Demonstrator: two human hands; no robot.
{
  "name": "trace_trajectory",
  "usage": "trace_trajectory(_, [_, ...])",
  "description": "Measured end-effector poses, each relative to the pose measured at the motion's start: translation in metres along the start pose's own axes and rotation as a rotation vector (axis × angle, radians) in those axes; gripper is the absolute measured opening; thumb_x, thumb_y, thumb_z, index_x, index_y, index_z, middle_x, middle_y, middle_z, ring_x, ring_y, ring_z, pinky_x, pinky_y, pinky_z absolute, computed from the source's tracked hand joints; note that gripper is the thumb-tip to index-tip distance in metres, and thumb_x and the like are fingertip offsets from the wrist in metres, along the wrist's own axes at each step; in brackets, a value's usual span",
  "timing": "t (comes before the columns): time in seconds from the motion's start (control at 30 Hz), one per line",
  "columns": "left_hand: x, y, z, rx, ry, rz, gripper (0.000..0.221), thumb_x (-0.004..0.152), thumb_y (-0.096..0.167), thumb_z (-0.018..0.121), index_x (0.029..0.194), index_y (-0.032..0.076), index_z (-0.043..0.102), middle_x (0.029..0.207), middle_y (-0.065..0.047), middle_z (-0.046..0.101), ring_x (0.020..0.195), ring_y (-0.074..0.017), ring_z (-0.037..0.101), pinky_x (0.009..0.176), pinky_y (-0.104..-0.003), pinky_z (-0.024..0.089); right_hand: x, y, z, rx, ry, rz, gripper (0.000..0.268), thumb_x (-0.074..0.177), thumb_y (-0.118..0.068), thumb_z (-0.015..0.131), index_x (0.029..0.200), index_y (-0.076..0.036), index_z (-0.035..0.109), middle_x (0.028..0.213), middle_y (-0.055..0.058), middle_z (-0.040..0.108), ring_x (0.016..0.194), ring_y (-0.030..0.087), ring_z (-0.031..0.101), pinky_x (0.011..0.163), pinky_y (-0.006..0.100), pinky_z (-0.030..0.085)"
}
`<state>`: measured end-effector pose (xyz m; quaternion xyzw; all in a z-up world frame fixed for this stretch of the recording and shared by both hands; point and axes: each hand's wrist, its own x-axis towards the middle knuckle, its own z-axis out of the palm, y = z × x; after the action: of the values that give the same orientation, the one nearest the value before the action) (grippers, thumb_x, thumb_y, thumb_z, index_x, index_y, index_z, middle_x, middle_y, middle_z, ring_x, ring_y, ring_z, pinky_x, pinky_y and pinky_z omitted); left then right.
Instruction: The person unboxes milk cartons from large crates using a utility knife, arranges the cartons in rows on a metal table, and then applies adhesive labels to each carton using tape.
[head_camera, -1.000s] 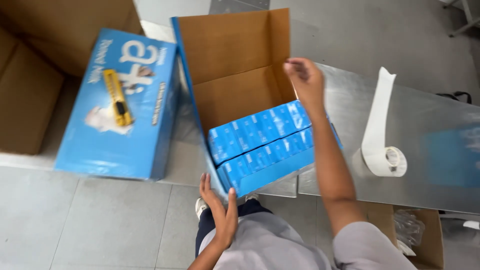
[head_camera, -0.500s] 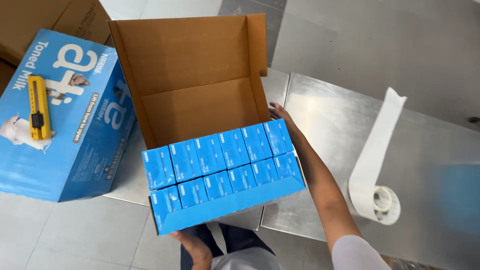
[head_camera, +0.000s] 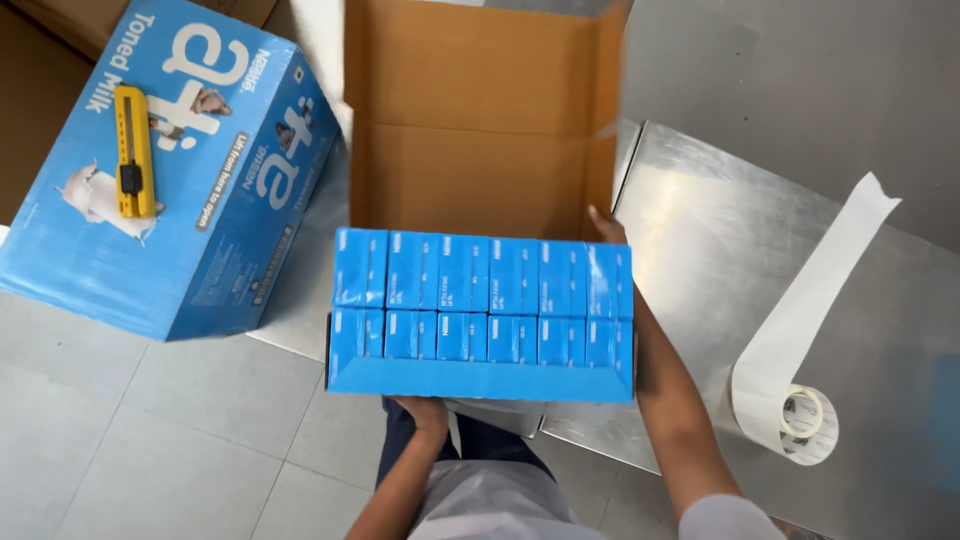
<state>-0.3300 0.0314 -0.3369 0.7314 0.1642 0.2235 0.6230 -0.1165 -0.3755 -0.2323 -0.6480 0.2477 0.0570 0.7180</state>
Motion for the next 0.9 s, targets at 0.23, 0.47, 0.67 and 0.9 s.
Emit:
trace_trajectory(0.23, [0.129, -0.036, 0.018, 0.170, -0.246, 0.190, 0.083, 0.112, 0.039, 0.042, 0.161, -0.005, -0.007, 0.171, -0.031, 0.006, 0.158, -0.0476, 0.011, 0.129, -0.055, 0.006, -0.157, 0.025, -0.010, -0.533, 0.605, -0.228, 0.058, 0.105, -0.033, 0.065, 0.066, 0.009, 0.052, 0.056, 0.014, 0.053, 0.051, 0.017, 0.046, 0.048, 0.042, 0.039])
trace_trajectory(0.47, [0.291, 0.096, 0.131, -0.163, -0.676, 0.051, 0.071, 0.114, 0.050, 0.018, 0.163, -0.002, 0.020, 0.168, -0.021, 0.027, 0.157, -0.0349, 0.024, 0.129, -0.043, 0.017, -0.277, 0.094, 0.085, -0.661, 0.872, -0.277, 0.053, 0.101, -0.030, 0.060, 0.065, 0.008, 0.051, 0.057, 0.020, 0.055, 0.052, 0.025, 0.050, 0.054, 0.047, 0.036])
trace_trajectory(0.67, [0.378, 0.117, 0.187, 0.183, -1.019, 0.125, 0.075, 0.112, 0.055, 0.024, 0.159, -0.004, 0.029, 0.161, -0.025, 0.036, 0.150, -0.0387, 0.034, 0.123, -0.043, 0.025, -0.322, 0.075, 0.223, -0.222, 0.971, 0.025, 0.045, 0.101, -0.022, 0.059, 0.066, 0.006, 0.064, 0.054, 0.011, 0.062, 0.049, 0.016, 0.057, 0.047, 0.035, 0.045])
trace_trajectory(0.9, [0.356, 0.261, 0.070, 0.228, -1.103, 0.096, 0.083, 0.106, 0.062, 0.020, 0.149, -0.001, 0.052, 0.153, -0.024, 0.053, 0.145, -0.0372, 0.047, 0.122, -0.045, 0.030, -0.327, 0.057, 0.207, 0.186, 0.856, 0.011, 0.032, 0.095, -0.018, 0.066, 0.077, 0.008, 0.072, 0.065, 0.012, 0.069, 0.054, 0.016, 0.064, 0.052, 0.031, 0.051])
